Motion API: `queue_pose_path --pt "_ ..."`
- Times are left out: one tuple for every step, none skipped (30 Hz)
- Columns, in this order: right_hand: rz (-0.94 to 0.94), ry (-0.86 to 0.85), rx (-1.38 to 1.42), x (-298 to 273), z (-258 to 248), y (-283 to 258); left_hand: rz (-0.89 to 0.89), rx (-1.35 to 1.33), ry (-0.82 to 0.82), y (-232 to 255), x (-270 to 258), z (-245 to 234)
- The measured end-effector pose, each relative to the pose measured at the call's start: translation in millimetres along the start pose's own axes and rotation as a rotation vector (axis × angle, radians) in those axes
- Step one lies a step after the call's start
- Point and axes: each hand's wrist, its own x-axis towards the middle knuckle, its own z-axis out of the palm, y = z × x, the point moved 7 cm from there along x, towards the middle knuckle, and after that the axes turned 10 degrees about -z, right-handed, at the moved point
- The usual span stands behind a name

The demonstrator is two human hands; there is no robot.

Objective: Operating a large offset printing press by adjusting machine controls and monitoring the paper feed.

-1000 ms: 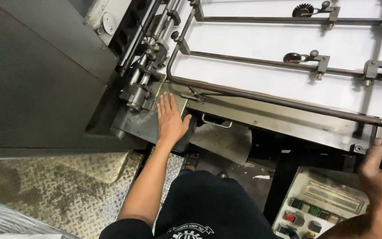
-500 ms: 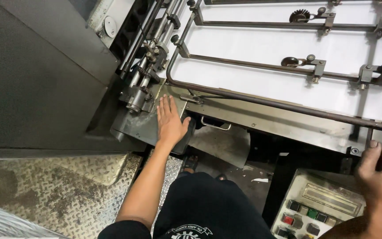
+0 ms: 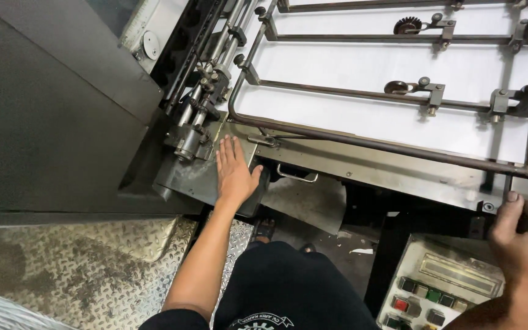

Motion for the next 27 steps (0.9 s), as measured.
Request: queue_pose_path --pt "-0.025 -0.004 -0.033 1.7 -1.3 -2.6 0.000 -0.005 0.001 0.3 0.1 -1.0" --pt "-0.023 -0.003 -0.035 2.5 -2.8 -5.5 0.003 -0.005 0.001 0.1 0.4 -0.1" --pt "0.039 -0.039 -0.032 2.4 -1.7 -4.2 -0.002 0.001 0.004 -0.5 0.8 0.8" --pt "0.100 -0.075 -0.029 2.0 -0.8 -2.8 -0.006 0.007 0.006 -1.0 1.1 1.8" --pt "0.103 -0.074 -0.031 4.7 -5.3 -8.0 -0.003 0.007 0.006 -0.9 1.2 2.4" --pt "0.052 -0.045 -0.052 8.4 -11.5 -17.2 -0.001 0.010 0.011 -1.3 1.3 2.3" --pt "0.000 -0.017 -0.074 11.9 -17.7 -26.5 0.002 0.013 0.015 -1.7 1.4 2.3" --pt "0.002 -0.016 -0.075 10.7 -16.9 -23.9 0.003 0.013 0.015 -1.4 1.4 2.5" --pt "0.023 -0.047 -0.099 9.3 -14.3 -19.9 0.007 0.008 0.019 -1.2 1.4 2.3" --pt "0.042 -0.078 -0.122 8.2 -11.8 -16.1 0.008 0.003 0.024 -1.3 1.0 2.0" --pt "0.042 -0.078 -0.123 6.2 -10.6 -15.5 0.009 0.002 0.024 -1.3 1.0 1.8" --pt "0.034 -0.039 -0.083 5.1 -10.9 -15.5 0.007 0.006 0.023 -1.7 1.0 1.7" --pt "0.026 -0.001 -0.043 3.8 -11.3 -15.6 0.005 0.010 0.022 -2.2 0.9 1.5" --pt "0.024 -0.001 -0.042 4.9 -12.0 -16.7 0.003 0.010 0.023 -2.4 0.8 1.8" --pt "0.008 0.002 -0.062 6.2 -13.2 -18.8 0.001 0.002 0.021 -2.6 0.8 2.2" --pt "-0.008 0.005 -0.081 7.6 -14.4 -20.8 -0.002 -0.007 0.019 -2.7 0.9 2.7" --pt "-0.009 0.005 -0.081 7.1 -12.7 -19.2 -0.003 -0.007 0.020 -2.6 1.1 2.6" --pt "0.022 -0.027 -0.128 6.3 -9.3 -15.4 -0.004 -0.009 0.021 -2.5 1.3 2.3" --pt "0.052 -0.061 -0.174 5.3 -6.1 -11.7 -0.004 -0.011 0.022 -2.5 1.5 1.9" --pt "0.049 -0.061 -0.174 7.3 -7.0 -13.7 -0.007 -0.012 0.023 -2.6 1.6 1.4" --pt "0.011 -0.019 -0.150 9.7 -10.1 -18.3 -0.003 -0.004 0.015 -2.4 1.7 1.7" --pt "-0.030 0.021 -0.127 12.2 -13.4 -22.9 0.000 0.004 0.006 -2.4 1.3 2.2" --pt "-0.034 0.020 -0.126 9.7 -11.1 -17.7 -0.004 0.003 0.007 -1.3 1.4 1.1" --pt "-0.006 0.008 -0.083 8.1 -6.8 -10.0 -0.010 -0.001 0.000 -1.0 1.1 0.1" --pt "0.023 -0.004 -0.041 6.4 -2.3 -2.9 -0.017 -0.004 -0.006 -1.1 0.7 -1.1" --pt "0.011 -0.008 -0.032 3.0 4.9 5.2 -0.031 -0.003 -0.002 -2.1 0.8 -1.2" --pt "0.053 -0.029 0.035 -1.1 14.1 16.6 -0.030 -0.013 -0.003 -2.4 0.7 -1.3"
